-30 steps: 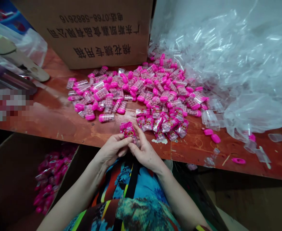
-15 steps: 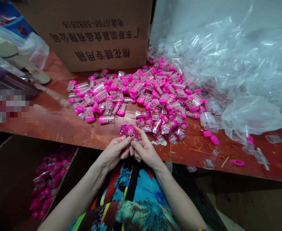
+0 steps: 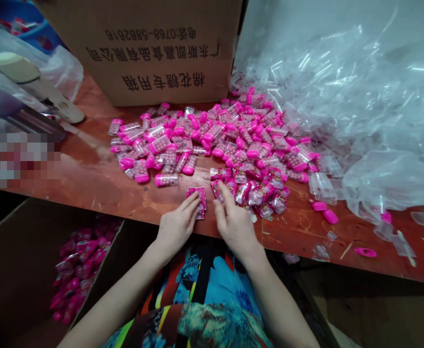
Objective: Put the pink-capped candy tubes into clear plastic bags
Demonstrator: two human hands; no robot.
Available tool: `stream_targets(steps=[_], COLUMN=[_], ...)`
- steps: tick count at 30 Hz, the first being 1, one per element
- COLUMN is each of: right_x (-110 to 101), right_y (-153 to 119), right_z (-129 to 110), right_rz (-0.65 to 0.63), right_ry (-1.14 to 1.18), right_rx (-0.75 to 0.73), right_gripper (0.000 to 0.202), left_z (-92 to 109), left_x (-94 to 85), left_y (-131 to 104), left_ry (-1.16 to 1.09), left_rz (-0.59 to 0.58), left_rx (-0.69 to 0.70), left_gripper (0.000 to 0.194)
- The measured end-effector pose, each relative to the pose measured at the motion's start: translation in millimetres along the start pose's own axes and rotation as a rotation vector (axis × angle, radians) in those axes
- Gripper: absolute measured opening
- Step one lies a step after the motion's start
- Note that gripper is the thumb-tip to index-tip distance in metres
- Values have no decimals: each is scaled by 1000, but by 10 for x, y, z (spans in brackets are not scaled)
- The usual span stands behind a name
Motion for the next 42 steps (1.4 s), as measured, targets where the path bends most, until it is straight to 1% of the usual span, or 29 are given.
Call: stream_targets(steps=[2,3,5,8,10,11,13,15,18,20,21,22,23,25,26,27,28,30,31,32,33,34,35,37,38,40,41,42], right_x=[189,266,377,477,555,609,737,867,990,987,950,887,800,589,493,423,385,390,410,428,438,438,428,391,369,329,317,314], right_y=[-30,-20,69,361,604,721,920,1060,1183,1226,1238,1246,1244,1190,1131,1052,959,757,665,588,530,487,459,429,420,398,382,361], right_z=[-36,-46,-70,-172,-276,-328,-415,-460,-444,-395,-366,-334,-301,-236,-205,-181,-166,-162,-165,-164,-158,-148,-137,-121,-117,-108,-101,-92], right_rz=[-74,-90,-82,-24,-21,-41,-93,-133,-161,-179,-178,-160,-120,12,62,83,60,-51,-96,-106,-87,-55,-28,-29,-57,-126,-149,-165], right_ry=[39,57,71,-1,-149,-251,-454,-579,-609,-563,-518,-451,-361,-104,56,224,383,619,683,715,728,733,736,746,753,771,787,811], right_rx=[-50,-69,-116,-225,-290,-320,-400,-488,-587,-620,-608,-564,-489,-280,-166,-60,30,160,199,225,244,257,267,270,260,236,234,242], right_gripper=[49,47,43,40,40,39,36,34,33,30,29,27,25,21,18,17,19,28,33,36,36,36,35,37,39,41,41,42], left_z=[-5,-6,-10,-16,-11,-4,14,23,-3,-43,-65,-85,-99,-104,-93,-73,-46,26,66,104,135,155,161,132,108,76,72,67], left_x=[87,111,132,134,129,123,91,31,-103,-209,-261,-310,-353,-407,-416,-411,-392,-322,-279,-238,-205,-185,-179,-184,-184,-164,-155,-151], left_y=[-43,-66,-105,-133,-135,-133,-130,-126,-109,-82,-64,-44,-24,11,24,34,40,44,45,48,53,62,75,111,131,169,181,189], left_ry=[158,196,212,196,190,181,144,89,33,23,25,27,32,55,73,92,110,131,129,112,73,12,-72,-312,-457,-741,-856,-939], left_rz=[-48,-44,-2,85,125,138,166,203,274,331,358,381,399,422,431,438,442,441,435,424,414,410,410,384,336,149,51,-17], left_rx=[55,77,128,217,261,271,264,227,156,116,99,85,76,74,82,93,105,137,150,151,133,86,9,-216,-339,-538,-599,-640], left_gripper=[38,38,37,35,32,30,27,24,21,20,20,20,20,21,21,22,22,23,23,23,23,23,24,31,34,31,29,30])
Point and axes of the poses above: each hand's wrist, its own y-axis towards the middle knuckle, its own x-axis out of the palm, z = x × y, the point moved 3 cm from there along y, towards the middle knuckle, and after that the axes turned 8 degrees about z, right-handed, at the moved point
